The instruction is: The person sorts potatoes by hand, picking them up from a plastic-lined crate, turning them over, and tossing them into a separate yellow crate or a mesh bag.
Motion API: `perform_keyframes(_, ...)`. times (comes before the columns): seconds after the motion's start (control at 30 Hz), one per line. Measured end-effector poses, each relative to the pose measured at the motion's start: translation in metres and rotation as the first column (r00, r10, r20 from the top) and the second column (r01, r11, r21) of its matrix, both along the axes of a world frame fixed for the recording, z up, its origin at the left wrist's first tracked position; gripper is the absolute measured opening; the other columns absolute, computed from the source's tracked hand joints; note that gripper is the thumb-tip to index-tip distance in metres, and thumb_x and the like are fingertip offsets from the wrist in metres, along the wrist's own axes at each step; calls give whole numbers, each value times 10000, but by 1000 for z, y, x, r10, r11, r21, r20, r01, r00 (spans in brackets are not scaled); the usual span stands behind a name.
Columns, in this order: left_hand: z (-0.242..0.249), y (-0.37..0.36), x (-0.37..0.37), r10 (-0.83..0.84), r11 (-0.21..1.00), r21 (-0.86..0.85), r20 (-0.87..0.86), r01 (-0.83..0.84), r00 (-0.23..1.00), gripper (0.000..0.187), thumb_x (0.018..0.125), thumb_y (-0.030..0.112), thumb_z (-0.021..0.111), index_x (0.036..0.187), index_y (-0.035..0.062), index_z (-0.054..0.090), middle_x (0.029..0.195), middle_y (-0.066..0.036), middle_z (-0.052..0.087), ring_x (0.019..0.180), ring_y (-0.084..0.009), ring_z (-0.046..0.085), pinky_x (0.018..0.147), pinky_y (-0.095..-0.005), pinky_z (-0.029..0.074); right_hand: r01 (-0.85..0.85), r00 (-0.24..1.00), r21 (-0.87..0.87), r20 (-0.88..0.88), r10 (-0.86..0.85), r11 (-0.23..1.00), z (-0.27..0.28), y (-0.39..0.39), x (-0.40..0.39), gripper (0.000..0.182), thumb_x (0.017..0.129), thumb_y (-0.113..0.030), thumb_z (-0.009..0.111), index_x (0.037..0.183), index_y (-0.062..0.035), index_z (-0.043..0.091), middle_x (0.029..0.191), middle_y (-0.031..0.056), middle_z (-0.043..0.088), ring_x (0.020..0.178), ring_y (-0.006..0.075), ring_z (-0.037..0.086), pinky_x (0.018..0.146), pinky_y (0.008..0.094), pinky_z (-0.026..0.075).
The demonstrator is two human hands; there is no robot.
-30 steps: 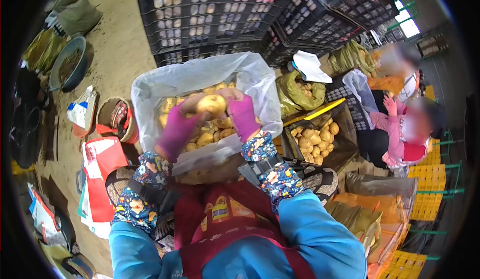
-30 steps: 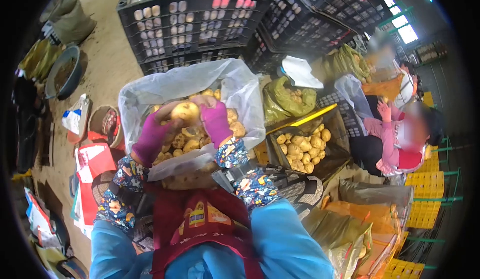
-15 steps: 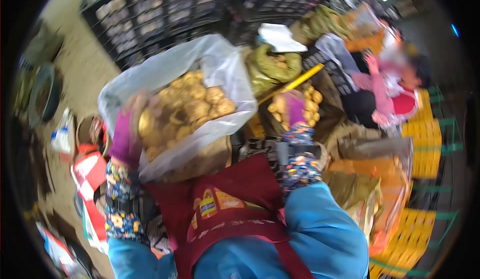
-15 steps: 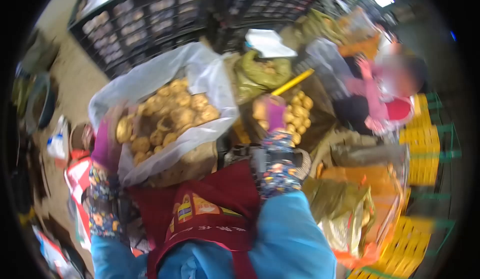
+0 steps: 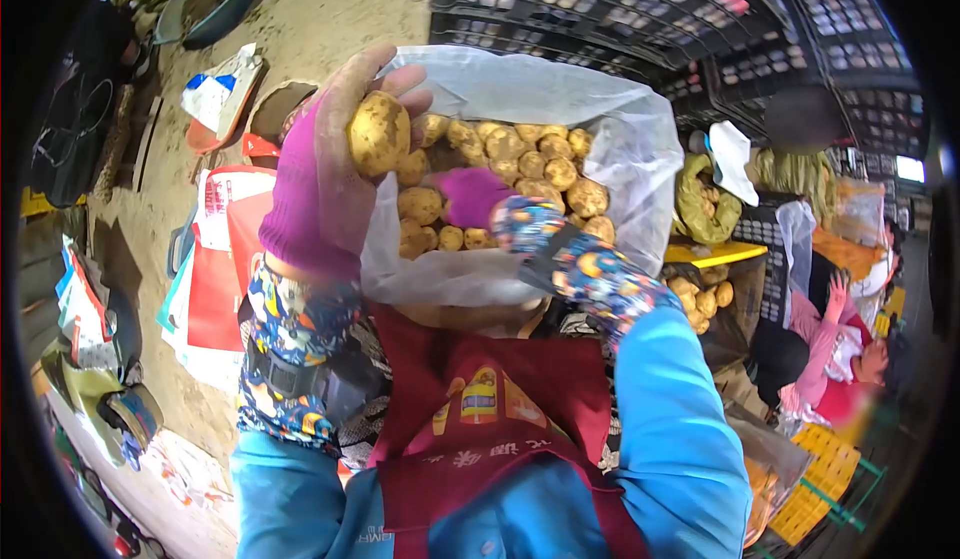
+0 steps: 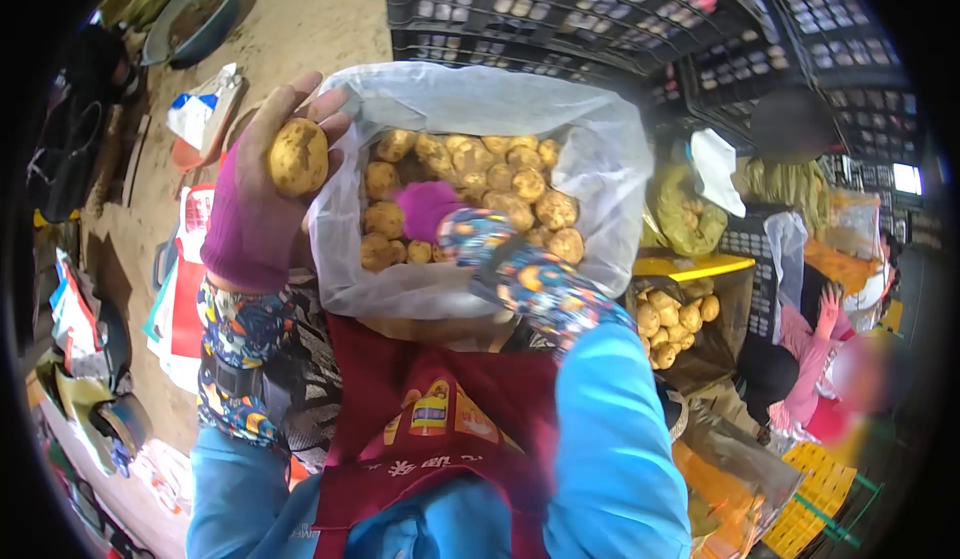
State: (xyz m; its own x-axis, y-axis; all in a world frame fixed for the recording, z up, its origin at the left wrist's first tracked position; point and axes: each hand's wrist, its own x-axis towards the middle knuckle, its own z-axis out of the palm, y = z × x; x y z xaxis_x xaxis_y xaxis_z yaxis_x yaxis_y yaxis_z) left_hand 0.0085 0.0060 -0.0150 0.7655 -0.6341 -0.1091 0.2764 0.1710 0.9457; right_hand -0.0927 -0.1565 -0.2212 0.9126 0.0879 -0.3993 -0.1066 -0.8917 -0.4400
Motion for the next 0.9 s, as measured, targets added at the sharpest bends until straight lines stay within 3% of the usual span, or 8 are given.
perform_keyframes(0.03,-1,2,6,3,990,-135,-287,-43,958,457,961,-4,515,1413,32,457,1316,-170,591,1156,-194,611,908,-286,524,-84,996,-90,-23,82,992,-24,20,17,418,836,-257,649,1235,-133,634,1031,138,694,942,335,686,782,477,529)
perform_keyframes(0.1,2,5,9,43,999,16,-32,-42,999,461,958,0,522,1413,44,461,1312,-174,593,1150,-195,613,905,-286,524,-250,968,-259,-83,237,933,-81,52,42,362,837,-271,627,1166,-125,666,950,128,707,888,343,694,764,478,528)
perform_keyframes(0.17,-5,5,16,34,990,125,213,-62,977,469,948,-7,530,1409,59,471,1311,-177,593,1142,-195,617,900,-288,525,177,945,26,274,-177,984,-189,72,39,309,847,-274,608,1107,-124,682,892,114,707,837,343,693,747,479,525)
perform_keyframes(0.3,-1,6,18,55,993,96,190,-74,980,476,948,-23,516,1416,46,463,1319,-173,589,1141,-200,619,903,-295,527,85,871,94,476,-119,992,-220,63,35,280,853,-261,591,1070,-103,675,1031,137,681,916,333,666,772,467,518)
perform_keyframes(0.4,-2,2,18,62,998,-5,22,-62,998,437,982,11,477,1418,39,460,1312,-167,588,1138,-202,618,909,-294,522,30,861,455,441,-255,890,-262,39,40,359,784,-284,669,1097,-108,651,1105,146,636,989,318,633,822,457,510)
perform_keyframes(0.53,-12,3,11,25,998,48,317,-42,948,405,1013,70,453,1416,36,461,1280,-153,594,1121,-202,617,898,-287,518,-33,915,183,402,-44,983,-125,9,30,812,577,-251,887,1284,-94,522,1200,154,582,1126,326,574,952,432,491)
perform_keyframes(0.67,-9,-6,1,71,997,33,73,-74,995,431,986,174,546,1397,57,491,1230,-130,614,1055,-186,640,827,-282,525,420,782,855,-170,-600,304,-34,-37,6,993,545,-137,945,1368,-51,395,1286,121,503,1182,245,554,999,391,495)
perform_keyframes(0.9,-48,-35,-28,-193,975,112,-4,192,981,536,979,454,560,1324,46,528,1158,-68,636,929,-153,656,722,-274,527,228,587,846,275,-761,481,128,-53,-47,1009,613,-167,936,1396,-27,316,1314,124,449,1228,220,498,1028,359,463)
